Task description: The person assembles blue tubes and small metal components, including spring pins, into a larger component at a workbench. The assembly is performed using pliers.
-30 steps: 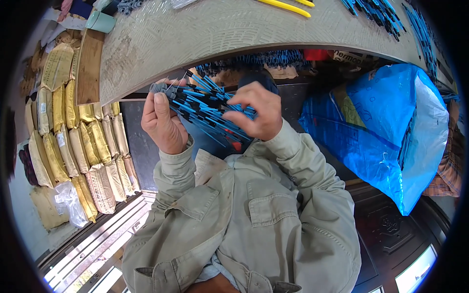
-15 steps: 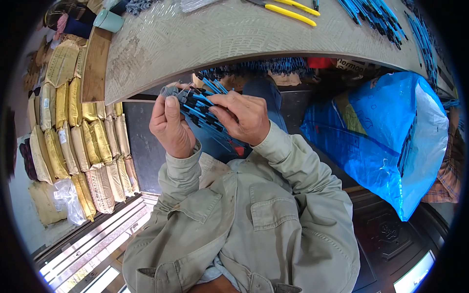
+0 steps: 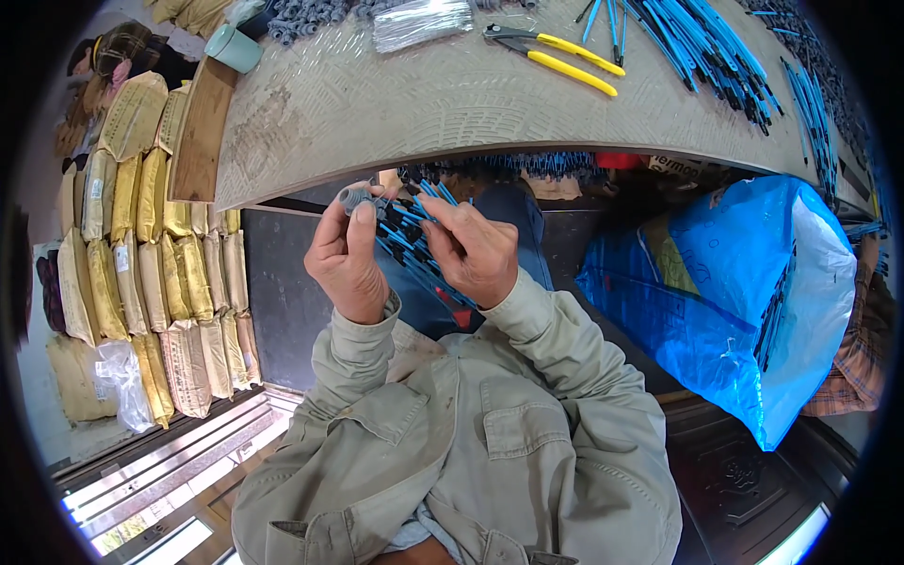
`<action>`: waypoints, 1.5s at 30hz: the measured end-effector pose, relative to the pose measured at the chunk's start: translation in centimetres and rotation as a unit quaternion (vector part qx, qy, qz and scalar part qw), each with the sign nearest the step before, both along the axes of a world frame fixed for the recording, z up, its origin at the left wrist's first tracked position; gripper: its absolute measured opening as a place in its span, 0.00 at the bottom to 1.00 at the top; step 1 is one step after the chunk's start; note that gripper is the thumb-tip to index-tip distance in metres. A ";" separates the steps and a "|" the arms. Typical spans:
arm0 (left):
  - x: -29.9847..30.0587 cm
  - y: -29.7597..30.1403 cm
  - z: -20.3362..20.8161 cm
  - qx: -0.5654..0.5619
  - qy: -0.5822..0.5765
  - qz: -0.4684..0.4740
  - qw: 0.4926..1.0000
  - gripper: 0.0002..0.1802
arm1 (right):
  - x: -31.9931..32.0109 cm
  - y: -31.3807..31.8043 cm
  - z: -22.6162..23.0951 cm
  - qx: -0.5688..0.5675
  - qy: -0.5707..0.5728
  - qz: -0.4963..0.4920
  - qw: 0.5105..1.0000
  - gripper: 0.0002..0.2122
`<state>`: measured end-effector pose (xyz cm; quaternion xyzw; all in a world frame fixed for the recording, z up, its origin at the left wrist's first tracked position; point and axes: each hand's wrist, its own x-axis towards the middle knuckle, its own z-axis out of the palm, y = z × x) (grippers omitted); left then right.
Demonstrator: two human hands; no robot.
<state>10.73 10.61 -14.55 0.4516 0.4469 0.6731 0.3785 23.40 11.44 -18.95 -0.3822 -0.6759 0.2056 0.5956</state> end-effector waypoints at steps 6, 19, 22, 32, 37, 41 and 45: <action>0.4 0.5 0.2 -0.009 0.014 0.017 1.000 0.11 | 0.0 0.3 0.1 0.015 -0.011 -0.023 1.000 0.16; 2.5 1.6 -0.2 -0.004 0.009 0.036 0.999 0.11 | 1.5 1.5 -0.4 0.062 -0.036 -0.065 0.995 0.18; 2.4 1.8 -0.3 -0.001 -0.002 0.036 0.999 0.12 | 1.6 1.5 -0.3 0.057 -0.044 -0.070 0.995 0.19; 2.4 2.2 -0.3 -0.006 0.015 0.028 0.999 0.12 | 1.4 1.5 -0.8 0.046 -0.051 -0.078 0.995 0.19; 2.4 2.3 -0.3 -0.009 0.024 0.025 0.999 0.12 | 1.3 1.7 -1.0 0.048 -0.047 -0.078 0.995 0.19; 2.4 2.3 -0.3 -0.012 0.022 0.025 0.999 0.12 | 1.2 1.8 -1.0 0.054 -0.029 -0.079 0.995 0.19; 2.7 2.3 -0.3 -0.012 0.012 0.026 1.000 0.12 | 1.5 1.6 -1.4 0.044 -0.061 -0.072 0.995 0.20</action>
